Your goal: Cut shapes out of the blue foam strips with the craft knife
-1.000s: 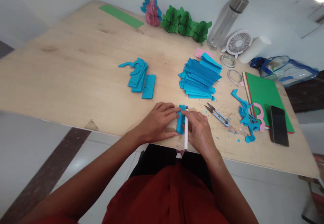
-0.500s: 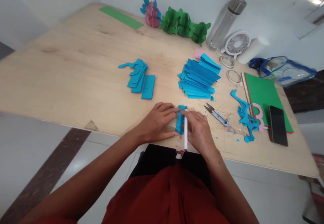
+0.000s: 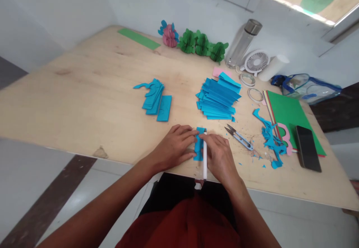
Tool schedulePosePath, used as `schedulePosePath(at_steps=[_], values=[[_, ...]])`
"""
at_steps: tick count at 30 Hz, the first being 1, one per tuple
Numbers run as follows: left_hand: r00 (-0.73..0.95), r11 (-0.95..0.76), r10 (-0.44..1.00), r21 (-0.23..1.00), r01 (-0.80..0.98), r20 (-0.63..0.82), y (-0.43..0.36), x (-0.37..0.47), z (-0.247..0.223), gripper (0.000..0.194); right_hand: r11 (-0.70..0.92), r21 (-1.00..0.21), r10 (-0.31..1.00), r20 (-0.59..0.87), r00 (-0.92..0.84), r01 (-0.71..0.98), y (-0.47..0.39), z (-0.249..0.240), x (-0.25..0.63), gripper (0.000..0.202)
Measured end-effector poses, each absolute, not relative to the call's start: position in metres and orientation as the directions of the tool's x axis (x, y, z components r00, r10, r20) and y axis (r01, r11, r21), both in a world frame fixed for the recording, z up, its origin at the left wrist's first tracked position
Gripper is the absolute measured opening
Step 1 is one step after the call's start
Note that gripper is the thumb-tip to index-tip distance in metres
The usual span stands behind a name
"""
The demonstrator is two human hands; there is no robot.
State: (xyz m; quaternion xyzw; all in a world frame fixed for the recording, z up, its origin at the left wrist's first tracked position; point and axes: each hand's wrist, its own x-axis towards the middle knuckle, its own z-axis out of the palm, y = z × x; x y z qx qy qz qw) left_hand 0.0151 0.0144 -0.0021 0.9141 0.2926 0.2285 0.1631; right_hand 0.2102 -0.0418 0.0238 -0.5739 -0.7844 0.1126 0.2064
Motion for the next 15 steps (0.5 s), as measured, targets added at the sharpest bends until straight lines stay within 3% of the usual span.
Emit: schedulePosePath(at_steps=[15], values=[[0.756,-0.798,0.588,0.358,0.485,0.288,0.0127,0.0159,-0.0027,0.045,0.345,-0.428,0.935,0.238,-0.264,0.836,-0.0435,0.0164,0.2126,0.048]])
